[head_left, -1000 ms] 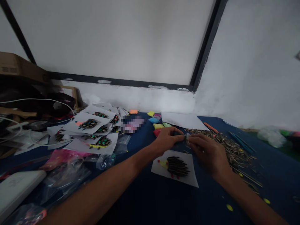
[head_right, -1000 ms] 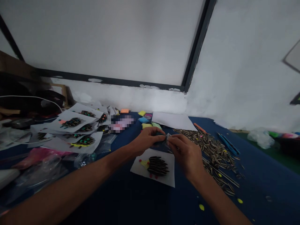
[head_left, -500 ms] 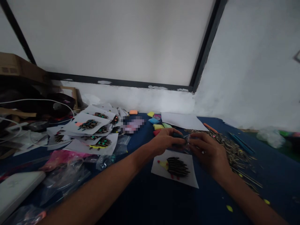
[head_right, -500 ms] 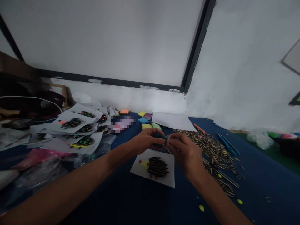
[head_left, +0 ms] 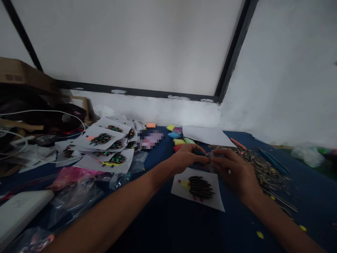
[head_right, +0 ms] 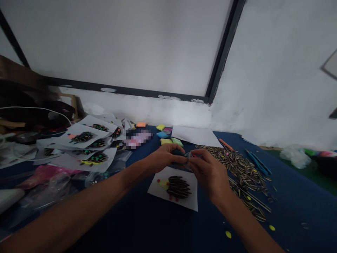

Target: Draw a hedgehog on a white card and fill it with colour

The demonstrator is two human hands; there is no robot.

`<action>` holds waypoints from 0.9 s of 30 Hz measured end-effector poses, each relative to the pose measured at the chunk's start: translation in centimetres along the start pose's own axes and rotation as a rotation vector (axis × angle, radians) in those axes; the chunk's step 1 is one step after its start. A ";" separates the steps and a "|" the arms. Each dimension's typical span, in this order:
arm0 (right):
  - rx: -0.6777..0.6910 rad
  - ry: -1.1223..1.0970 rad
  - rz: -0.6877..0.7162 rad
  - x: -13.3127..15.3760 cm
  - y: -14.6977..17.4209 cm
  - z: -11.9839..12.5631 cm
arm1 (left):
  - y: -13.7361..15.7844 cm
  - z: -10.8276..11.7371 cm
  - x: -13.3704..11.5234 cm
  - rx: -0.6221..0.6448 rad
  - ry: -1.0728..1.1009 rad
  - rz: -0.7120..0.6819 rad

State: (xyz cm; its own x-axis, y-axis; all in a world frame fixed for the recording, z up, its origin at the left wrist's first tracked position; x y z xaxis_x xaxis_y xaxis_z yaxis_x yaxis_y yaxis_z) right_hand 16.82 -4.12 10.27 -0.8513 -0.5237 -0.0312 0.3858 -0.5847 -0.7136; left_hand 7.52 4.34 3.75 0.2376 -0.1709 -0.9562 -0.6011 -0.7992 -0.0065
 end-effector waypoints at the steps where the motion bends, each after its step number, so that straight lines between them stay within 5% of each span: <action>1: -0.001 0.022 -0.002 0.0 0.0 0.0 | 0.0 0.0 0.0 -0.006 -0.011 -0.001; 11: 0.004 0.070 -0.017 0.0 0.2 -0.4 | 0.1 0.5 0.0 -0.151 -0.074 -0.032; 27: -0.046 0.146 -0.004 0.7 0.4 -0.6 | 0.5 -0.4 -0.3 -0.190 -0.077 -0.049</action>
State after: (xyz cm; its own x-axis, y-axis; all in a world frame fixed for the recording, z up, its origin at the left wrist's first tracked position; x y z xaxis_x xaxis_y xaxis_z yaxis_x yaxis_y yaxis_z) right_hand 16.18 -4.38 9.55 -0.8969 -0.4236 -0.1270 0.3683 -0.5564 -0.7448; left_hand 7.43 3.82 4.17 0.1998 -0.0907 -0.9756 -0.4342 -0.9008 -0.0052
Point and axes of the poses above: each hand's wrist, its own y-axis away from the middle knuckle, its own z-axis out of the back of the hand, x = y × z, the point moved 8 cm from there along -y, towards the middle knuckle, and after that the axes turned 1 degree about x, right-handed, at the moved point
